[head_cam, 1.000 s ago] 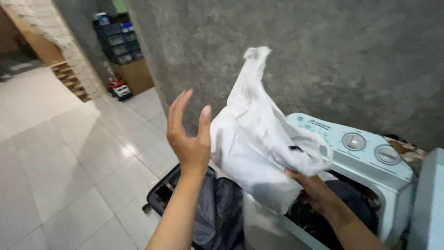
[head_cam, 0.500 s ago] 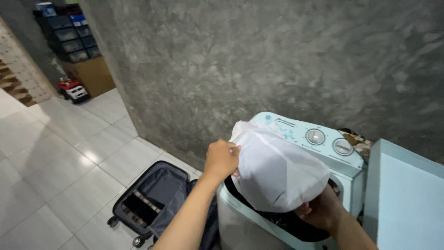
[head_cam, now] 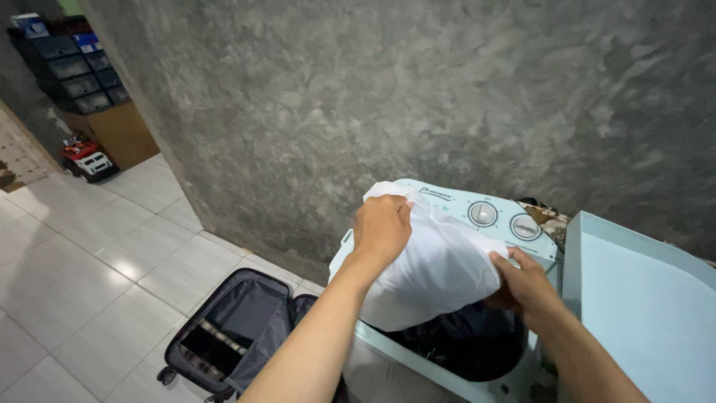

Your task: The person opens a red suitcase, removes a white plastic bag containing clothes, and places the clothes into a top-loading washing machine. The person also briefly stirs food cooking in a pan on a stove.

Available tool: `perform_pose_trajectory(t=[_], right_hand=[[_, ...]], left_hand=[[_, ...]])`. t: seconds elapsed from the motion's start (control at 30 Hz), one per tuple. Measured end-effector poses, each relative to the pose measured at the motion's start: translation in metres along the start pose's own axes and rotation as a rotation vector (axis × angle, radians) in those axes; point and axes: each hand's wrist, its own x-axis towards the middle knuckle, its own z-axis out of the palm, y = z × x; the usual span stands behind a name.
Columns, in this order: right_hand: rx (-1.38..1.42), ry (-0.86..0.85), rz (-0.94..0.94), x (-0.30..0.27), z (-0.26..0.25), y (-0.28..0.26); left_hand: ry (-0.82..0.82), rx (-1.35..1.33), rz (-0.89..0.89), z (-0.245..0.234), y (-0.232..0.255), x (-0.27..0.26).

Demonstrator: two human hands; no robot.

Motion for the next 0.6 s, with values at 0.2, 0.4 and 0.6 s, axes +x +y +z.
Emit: perform_pose_trajectory(t=[0.2, 0.4, 0.6], right_hand=[[-0.492, 0.079, -0.260, 0.024, -0.018, -0.008], [-0.468, 0.214, -0.678, 0.010, -0.026, -0.050], [-0.357, 0.140, -0.696, -0.014, -0.004, -0.078]], left_hand=[[0.015, 0.002, -0.084, -0.018, 0.000, -0.005], [0.265, -0.048, -0.082, -0.029, 0.001, 0.013], [0.357, -0.139, -0.011, -0.042, 0.001, 0.029]])
